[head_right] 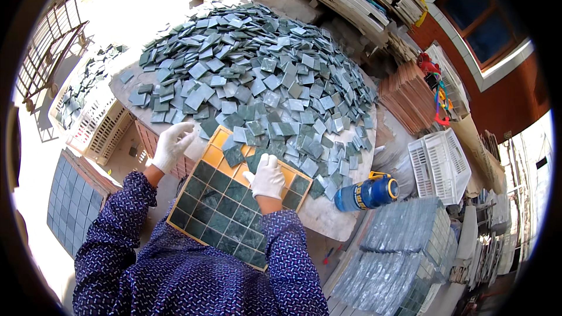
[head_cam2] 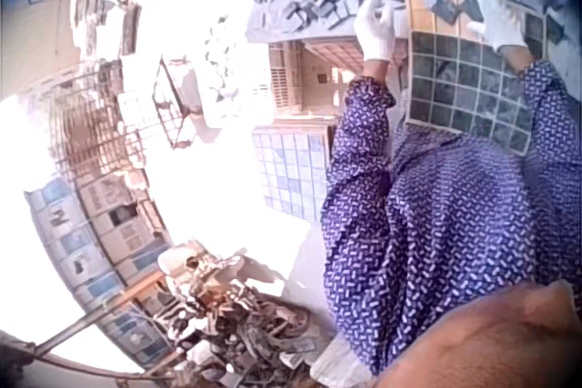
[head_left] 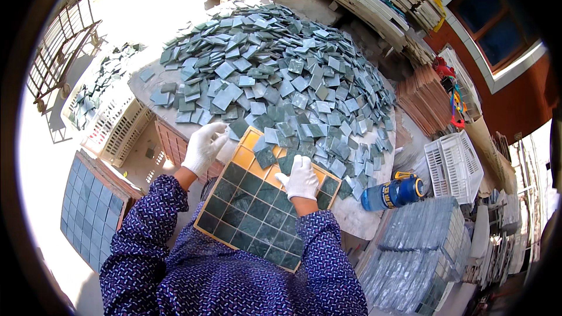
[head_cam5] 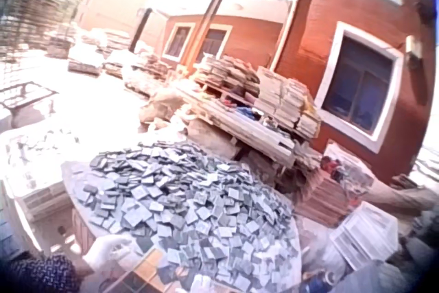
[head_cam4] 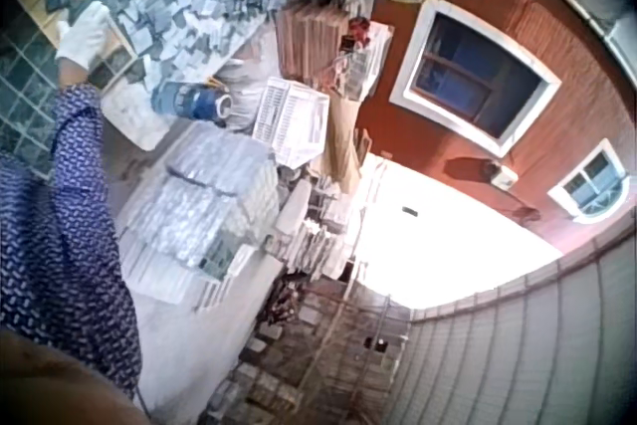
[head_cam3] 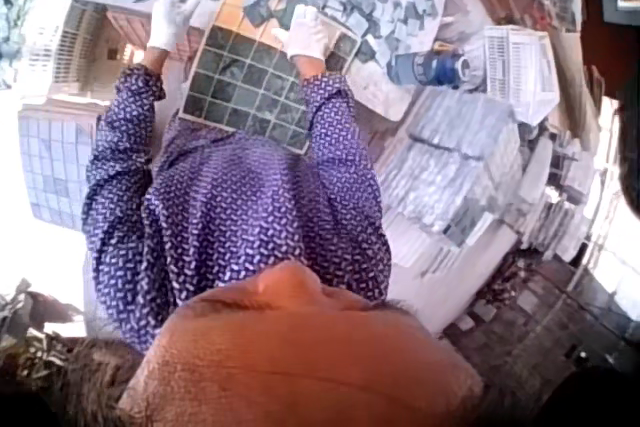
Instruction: The person places small square tiles into a grid frame on a workbench, then flips the frame to reveal the arranged tiles. They repeat the process by picking tiles from a pile and filling the grid again.
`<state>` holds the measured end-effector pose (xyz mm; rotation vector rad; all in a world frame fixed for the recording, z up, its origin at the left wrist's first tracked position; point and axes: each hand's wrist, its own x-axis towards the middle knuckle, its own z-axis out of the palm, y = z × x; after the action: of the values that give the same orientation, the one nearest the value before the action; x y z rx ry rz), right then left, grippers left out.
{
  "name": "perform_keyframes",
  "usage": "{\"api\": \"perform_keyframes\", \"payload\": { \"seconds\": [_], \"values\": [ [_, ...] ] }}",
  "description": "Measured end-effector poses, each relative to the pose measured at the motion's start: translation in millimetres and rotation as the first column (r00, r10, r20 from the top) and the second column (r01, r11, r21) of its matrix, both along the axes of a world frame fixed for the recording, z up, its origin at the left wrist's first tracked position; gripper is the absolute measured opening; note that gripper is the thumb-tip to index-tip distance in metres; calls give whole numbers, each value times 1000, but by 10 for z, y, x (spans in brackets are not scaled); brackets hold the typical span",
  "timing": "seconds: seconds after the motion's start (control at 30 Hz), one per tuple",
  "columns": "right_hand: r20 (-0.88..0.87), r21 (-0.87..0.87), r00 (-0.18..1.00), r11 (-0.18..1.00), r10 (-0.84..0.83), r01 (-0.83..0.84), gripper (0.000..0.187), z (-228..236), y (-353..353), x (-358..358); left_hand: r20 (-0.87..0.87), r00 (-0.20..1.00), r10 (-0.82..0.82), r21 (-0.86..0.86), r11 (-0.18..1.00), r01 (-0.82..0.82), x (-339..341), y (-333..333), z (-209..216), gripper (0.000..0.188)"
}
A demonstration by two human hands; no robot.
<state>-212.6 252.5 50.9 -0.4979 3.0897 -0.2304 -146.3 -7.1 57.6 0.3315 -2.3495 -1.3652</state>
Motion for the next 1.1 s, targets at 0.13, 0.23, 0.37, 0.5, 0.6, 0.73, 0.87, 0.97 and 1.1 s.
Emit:
{"api": "perform_keyframes", "payload": {
  "seconds": [0.13, 0.23, 0.37, 0.5, 0.6, 0.73, 0.87, 0.97, 1.1],
  "values": [
    [10, -126, 1000, 992, -1, 2, 62, -12, 174, 18, 106, 983, -149, -353, 919, 177, 25, 871, -197, 61],
    [26, -237, 993, 966, 114, -105, 61, 15, 729, 16, 123, 991, -54, -507, 855, 110, -76, 1047, -355, 70],
    [259, -308, 952, 948, 161, -76, 60, 41, 1024, 103, 149, 986, -72, -526, 839, 141, -112, 1048, -337, 57],
    [215, -353, 964, 933, 155, -71, 51, -130, 1113, 138, 124, 976, -178, -503, 837, 217, -140, 969, -307, 51],
    [201, -343, 972, 938, 120, -45, 46, -169, 1068, 187, 116, 955, -273, -481, 825, 295, -131, 930, -230, 50],
    [270, -335, 956, 942, 119, -23, 39, -56, 1047, 96, 98, 906, -412, -457, 790, 409, -74, 1031, -279, 53],
    [174, -394, 985, 916, -11, 80, 36, -37, 1031, -93, 138, 875, -463, -432, 767, 474, -84, 1120, -333, 54],
    [96, -385, 991, 921, 97, -53, 46, -29, 808, -222, 194, 855, -480, -378, 768, 517, -108, 1081, -319, 51],
    [1, -240, 967, 939, 254, -246, 64, -22, 367, -375, 148, 842, -518, -410, 743, 529, -155, 1073, -358, 51]
  ]
}}
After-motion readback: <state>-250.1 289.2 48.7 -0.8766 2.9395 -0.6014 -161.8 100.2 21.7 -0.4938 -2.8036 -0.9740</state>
